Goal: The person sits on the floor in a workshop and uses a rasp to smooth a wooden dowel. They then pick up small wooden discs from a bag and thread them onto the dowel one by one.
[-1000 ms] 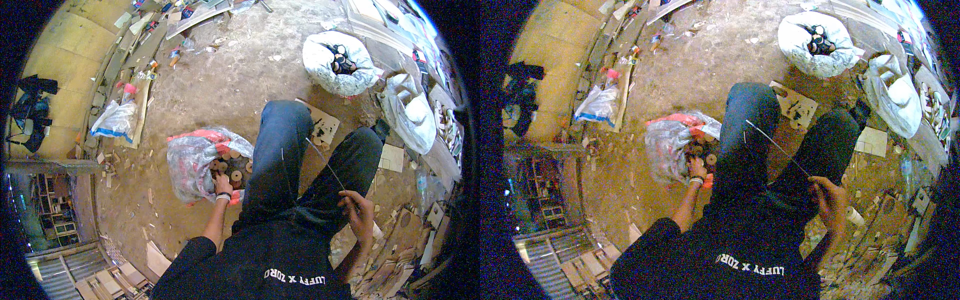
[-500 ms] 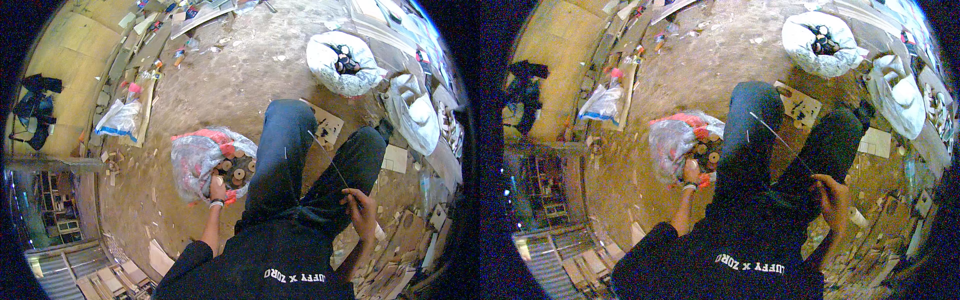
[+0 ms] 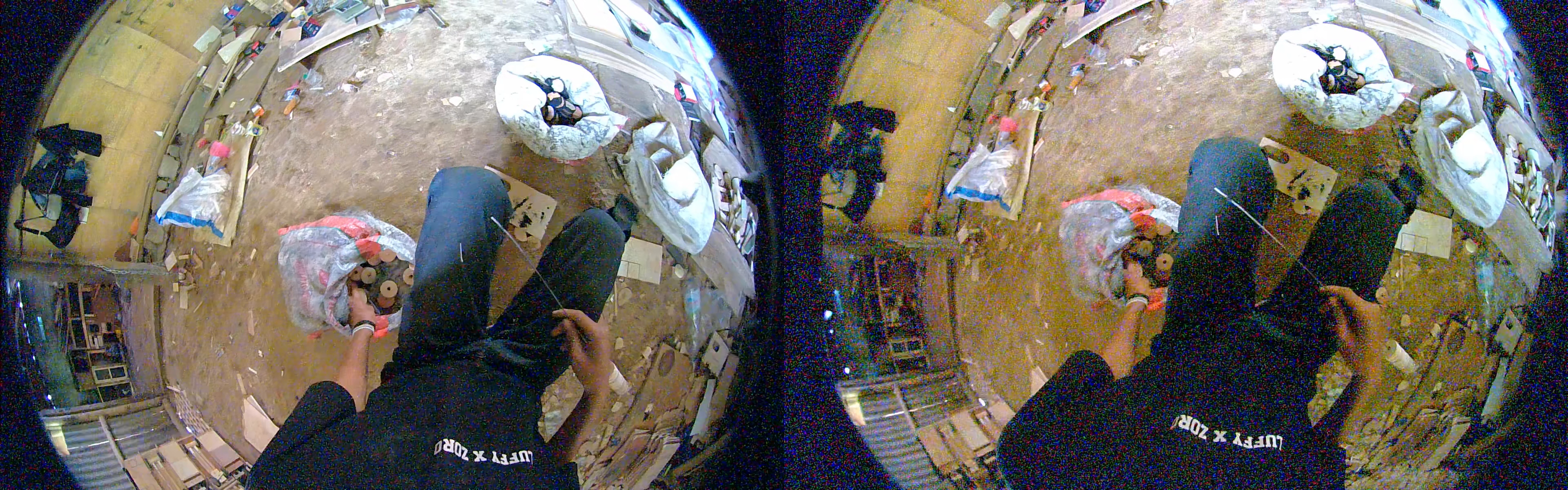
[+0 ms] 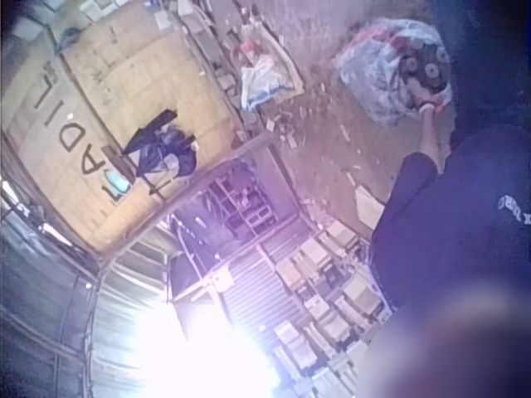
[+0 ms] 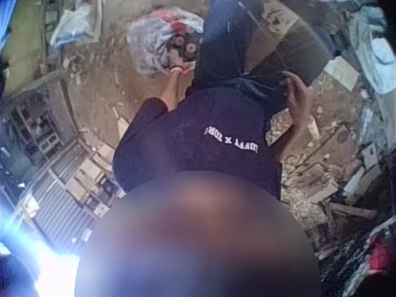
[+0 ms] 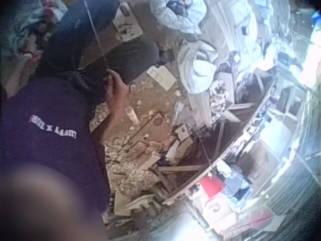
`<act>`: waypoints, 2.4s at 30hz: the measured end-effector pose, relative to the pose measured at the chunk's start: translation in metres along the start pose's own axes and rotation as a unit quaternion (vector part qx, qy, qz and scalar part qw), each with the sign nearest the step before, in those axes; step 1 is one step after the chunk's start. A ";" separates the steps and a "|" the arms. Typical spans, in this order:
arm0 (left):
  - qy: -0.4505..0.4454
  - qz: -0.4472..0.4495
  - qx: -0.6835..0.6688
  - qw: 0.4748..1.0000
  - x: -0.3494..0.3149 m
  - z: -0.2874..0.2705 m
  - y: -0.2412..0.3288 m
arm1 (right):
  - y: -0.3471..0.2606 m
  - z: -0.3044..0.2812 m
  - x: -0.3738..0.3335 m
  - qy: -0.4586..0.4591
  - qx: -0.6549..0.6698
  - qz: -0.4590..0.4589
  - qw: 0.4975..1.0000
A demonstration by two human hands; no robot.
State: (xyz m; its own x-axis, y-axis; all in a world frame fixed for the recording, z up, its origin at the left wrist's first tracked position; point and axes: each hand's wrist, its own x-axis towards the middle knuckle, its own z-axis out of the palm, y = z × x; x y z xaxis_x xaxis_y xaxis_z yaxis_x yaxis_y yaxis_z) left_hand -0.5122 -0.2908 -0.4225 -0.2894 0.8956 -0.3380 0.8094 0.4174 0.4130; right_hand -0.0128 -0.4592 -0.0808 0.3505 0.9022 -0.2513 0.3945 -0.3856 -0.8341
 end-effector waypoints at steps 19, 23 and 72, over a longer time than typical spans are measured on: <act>-0.047 0.223 0.243 0.943 -0.037 -0.008 0.104 | -0.001 0.004 -0.005 0.009 -0.001 -0.009 1.000; -0.018 0.248 0.211 0.945 -0.055 -0.013 0.101 | -0.003 0.007 -0.001 0.027 -0.029 -0.039 0.998; -0.459 0.448 -0.401 0.654 -0.108 -0.243 0.368 | -0.053 0.030 -0.003 -0.087 -0.036 -0.162 0.982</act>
State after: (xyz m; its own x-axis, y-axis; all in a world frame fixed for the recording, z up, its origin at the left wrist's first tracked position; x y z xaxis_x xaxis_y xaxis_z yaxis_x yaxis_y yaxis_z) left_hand -0.3068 -0.1960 -0.0289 0.8445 0.5195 0.1299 -0.1908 0.0653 0.9795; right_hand -0.0605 -0.4353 -0.0510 0.0484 0.9968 -0.0635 0.5234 -0.0795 -0.8484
